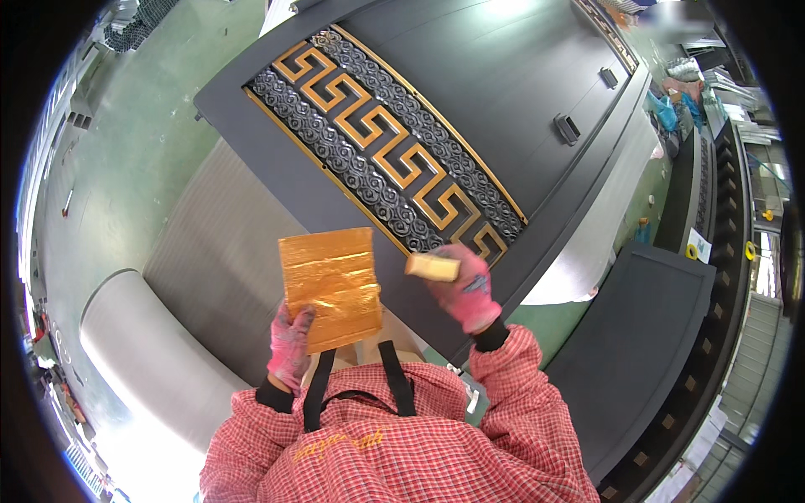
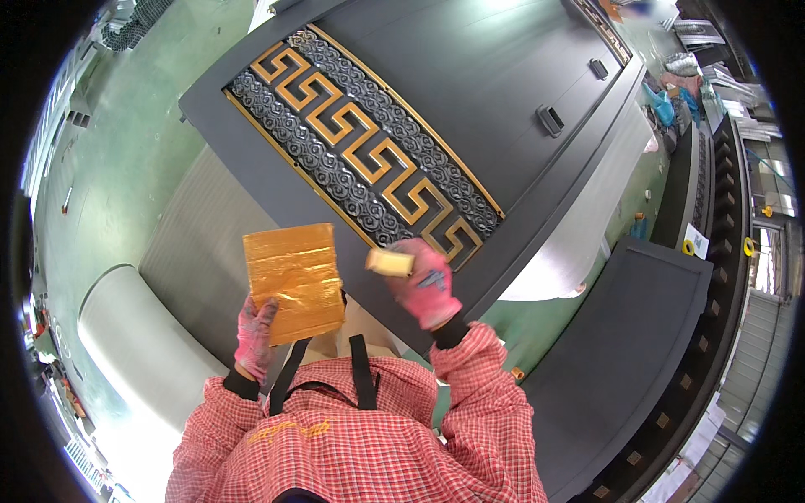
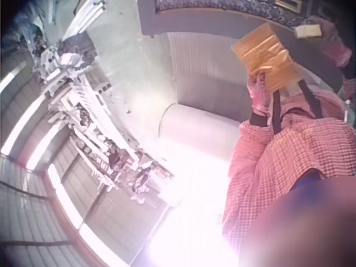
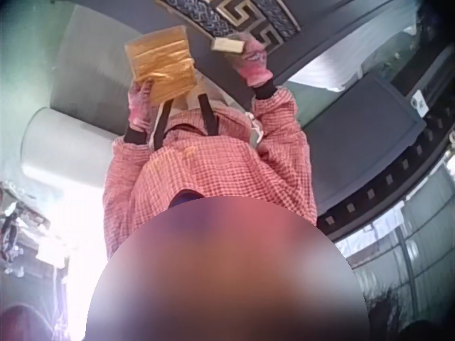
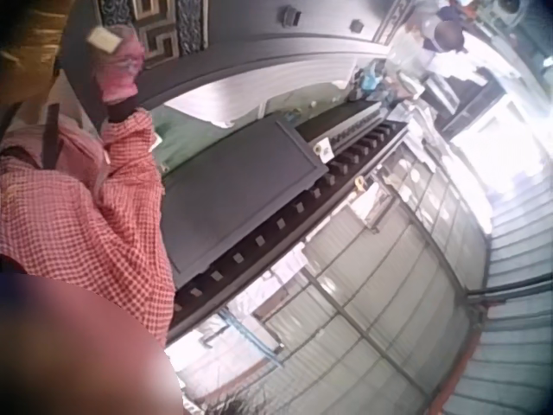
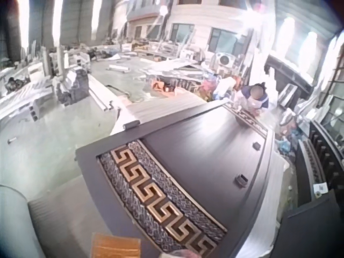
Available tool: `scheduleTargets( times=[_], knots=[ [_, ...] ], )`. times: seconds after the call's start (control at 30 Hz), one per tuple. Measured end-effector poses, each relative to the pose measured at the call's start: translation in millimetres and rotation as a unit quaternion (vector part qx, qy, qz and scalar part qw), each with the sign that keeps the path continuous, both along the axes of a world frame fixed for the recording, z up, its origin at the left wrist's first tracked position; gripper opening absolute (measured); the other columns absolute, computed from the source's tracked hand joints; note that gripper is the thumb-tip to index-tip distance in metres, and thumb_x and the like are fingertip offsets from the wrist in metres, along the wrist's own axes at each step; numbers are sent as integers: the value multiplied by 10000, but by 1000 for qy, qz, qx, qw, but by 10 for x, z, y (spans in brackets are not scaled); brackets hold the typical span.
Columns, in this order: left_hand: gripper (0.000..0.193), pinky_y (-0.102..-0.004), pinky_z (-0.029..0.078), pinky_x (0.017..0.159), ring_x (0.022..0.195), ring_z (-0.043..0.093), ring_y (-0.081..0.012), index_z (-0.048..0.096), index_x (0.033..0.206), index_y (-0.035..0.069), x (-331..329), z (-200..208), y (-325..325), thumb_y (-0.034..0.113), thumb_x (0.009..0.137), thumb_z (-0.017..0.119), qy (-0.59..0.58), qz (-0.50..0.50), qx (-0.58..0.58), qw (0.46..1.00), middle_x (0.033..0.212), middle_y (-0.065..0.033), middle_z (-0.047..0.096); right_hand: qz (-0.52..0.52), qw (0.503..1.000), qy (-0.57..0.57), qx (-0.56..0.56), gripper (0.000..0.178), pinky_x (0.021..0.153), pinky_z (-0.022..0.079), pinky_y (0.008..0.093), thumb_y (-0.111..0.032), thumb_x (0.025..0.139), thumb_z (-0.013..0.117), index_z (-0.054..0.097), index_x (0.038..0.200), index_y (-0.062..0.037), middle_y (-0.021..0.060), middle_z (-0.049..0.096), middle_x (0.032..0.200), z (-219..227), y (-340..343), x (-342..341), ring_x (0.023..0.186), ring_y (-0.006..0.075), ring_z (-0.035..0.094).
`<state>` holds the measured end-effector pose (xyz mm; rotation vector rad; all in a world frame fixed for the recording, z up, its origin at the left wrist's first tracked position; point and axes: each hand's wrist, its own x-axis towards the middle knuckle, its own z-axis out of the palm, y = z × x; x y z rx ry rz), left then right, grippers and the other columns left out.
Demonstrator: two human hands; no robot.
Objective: The person rubs a small yellow sponge against a gold-leafed Greek key pattern on a dark gray panel. They hold a gold-leaf sheet in the other hand and continue rubbing the pattern along its length.
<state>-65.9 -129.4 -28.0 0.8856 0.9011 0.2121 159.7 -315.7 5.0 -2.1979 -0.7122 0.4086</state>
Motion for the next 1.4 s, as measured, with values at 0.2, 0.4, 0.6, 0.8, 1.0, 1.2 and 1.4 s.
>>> scheduleTargets(
  times=[0.2,0.4,0.6,0.8,1.0,1.2,1.4],
  knots=[
    [352,-297,486,893,1028,581,-135,502,1252,34,-289,62,61,141,933,608,-4,72,-26,997,1144,-32,603,-117,993,15,-12,285,649,519,245,62,727,679,618,986,-41,27,671,836,-487,-363,1020,746,107,637],
    [375,-316,497,887,1032,579,-156,490,1263,53,-312,122,-126,163,929,619,40,124,-39,991,1140,-38,590,-39,996,-47,-72,198,707,513,322,-28,753,655,628,949,-48,110,684,862,-926,-151,1718,797,261,672],
    [370,-323,507,876,1018,584,-153,494,1257,51,-189,186,-433,165,928,620,25,133,-42,990,1137,-40,591,-17,992,-21,-127,300,719,506,292,45,705,648,624,986,-55,77,678,843,-1004,-130,1808,782,206,652],
    [455,-350,517,882,1057,584,-179,481,1280,73,-175,69,-647,216,892,671,26,127,-37,991,1173,-44,579,29,986,13,-164,294,733,511,326,18,740,612,626,1026,-47,147,678,900,-856,-516,1760,826,283,668],
    [435,-347,518,879,1050,587,-179,480,1279,65,-65,76,-862,186,900,656,24,132,-43,990,1172,-45,580,16,997,53,-57,307,760,511,328,-4,724,638,631,1027,-50,135,682,929,-971,-685,1883,847,277,668],
    [420,-341,518,874,1045,588,-175,483,1276,64,-40,104,-1036,183,907,647,19,149,-45,988,1165,-44,582,14,997,36,-65,331,672,503,254,26,696,660,621,1017,-41,76,662,868,-882,-142,1864,737,157,631],
    [433,-333,519,865,1035,588,-164,494,1255,63,-138,131,-1192,223,894,671,35,155,-21,987,1142,-38,587,22,993,60,-104,299,761,504,339,4,712,643,609,1005,-40,148,667,928,-909,-309,1807,860,293,654]
  ],
)
